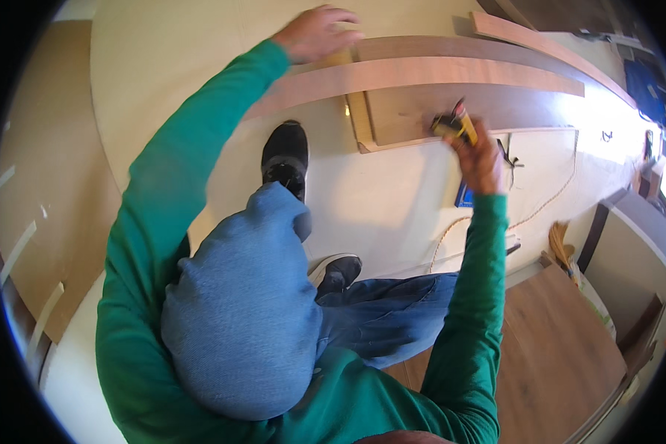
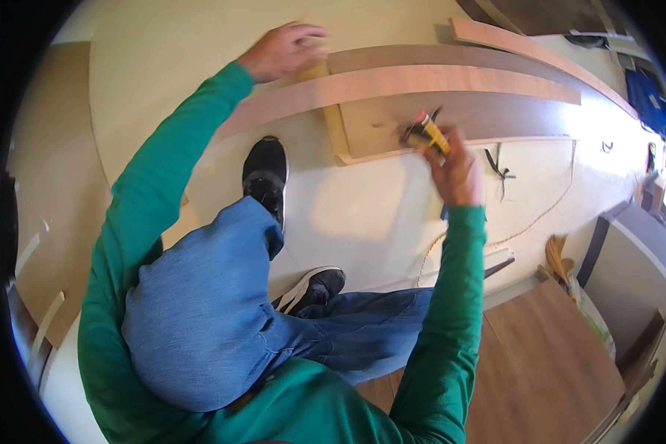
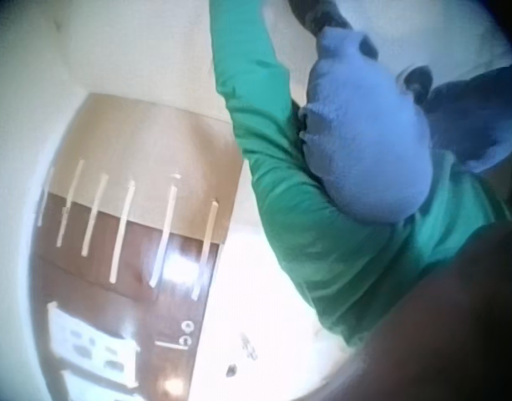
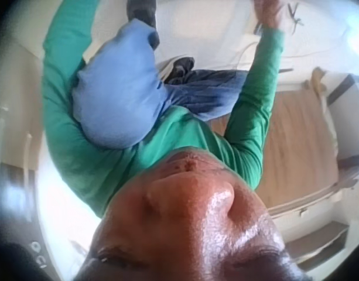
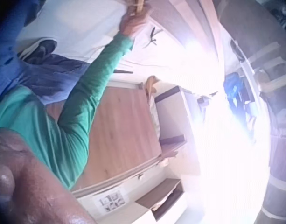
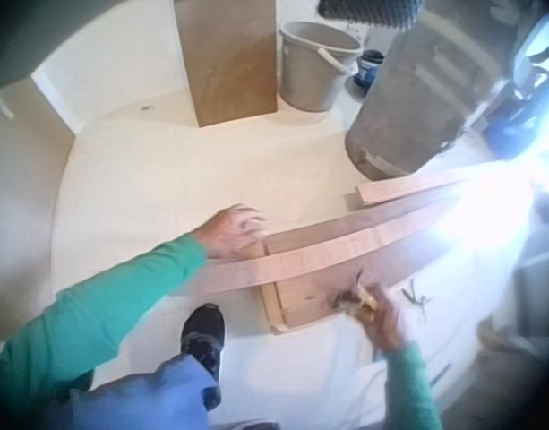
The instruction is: The person measures and marks a wooden plank using a tape measure, pencil, and speed square. They then use a hand saw to cut the plank along the marked line. The person repeats the measuring and marking process on another plank.
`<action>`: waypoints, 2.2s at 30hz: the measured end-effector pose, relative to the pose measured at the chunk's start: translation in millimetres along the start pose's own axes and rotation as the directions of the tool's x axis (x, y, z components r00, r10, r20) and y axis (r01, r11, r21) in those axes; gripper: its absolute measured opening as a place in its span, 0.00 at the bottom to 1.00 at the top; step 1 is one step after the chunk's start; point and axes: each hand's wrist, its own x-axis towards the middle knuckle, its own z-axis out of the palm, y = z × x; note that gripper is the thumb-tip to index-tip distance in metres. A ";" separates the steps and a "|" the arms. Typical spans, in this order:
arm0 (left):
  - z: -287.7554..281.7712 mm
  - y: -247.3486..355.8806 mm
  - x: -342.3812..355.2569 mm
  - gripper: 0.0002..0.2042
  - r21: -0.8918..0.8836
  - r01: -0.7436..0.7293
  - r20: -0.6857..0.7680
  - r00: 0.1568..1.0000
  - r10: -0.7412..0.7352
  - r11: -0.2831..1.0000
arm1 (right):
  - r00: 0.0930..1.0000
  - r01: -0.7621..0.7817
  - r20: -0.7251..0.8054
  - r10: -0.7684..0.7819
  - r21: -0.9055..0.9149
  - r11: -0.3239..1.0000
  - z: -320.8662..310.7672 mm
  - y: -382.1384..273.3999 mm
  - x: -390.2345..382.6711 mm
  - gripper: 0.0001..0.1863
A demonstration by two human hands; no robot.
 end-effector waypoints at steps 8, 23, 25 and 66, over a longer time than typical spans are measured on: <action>14.2 -33.7 -105.4 0.19 0.167 0.014 -0.180 0.984 0.016 0.986 | 0.719 -0.421 0.555 0.418 -0.131 0.898 24.6 25.0 -150.6 0.27; 20.6 6.6 -114.3 0.14 0.215 0.052 -0.498 0.865 0.064 0.975 | 0.760 -0.649 -0.213 0.614 -0.276 0.709 40.4 110.4 -146.9 0.27; 27.1 20.2 -118.6 0.13 0.144 0.009 -0.494 0.867 0.063 0.990 | 0.708 -0.706 -0.243 0.663 -0.227 0.671 54.0 116.2 -149.4 0.28; 24.3 11.0 -113.8 0.52 0.191 0.025 -0.071 0.997 -0.012 0.981 | 0.907 -0.151 -0.307 0.288 0.400 0.904 164.4 -129.6 7.6 0.08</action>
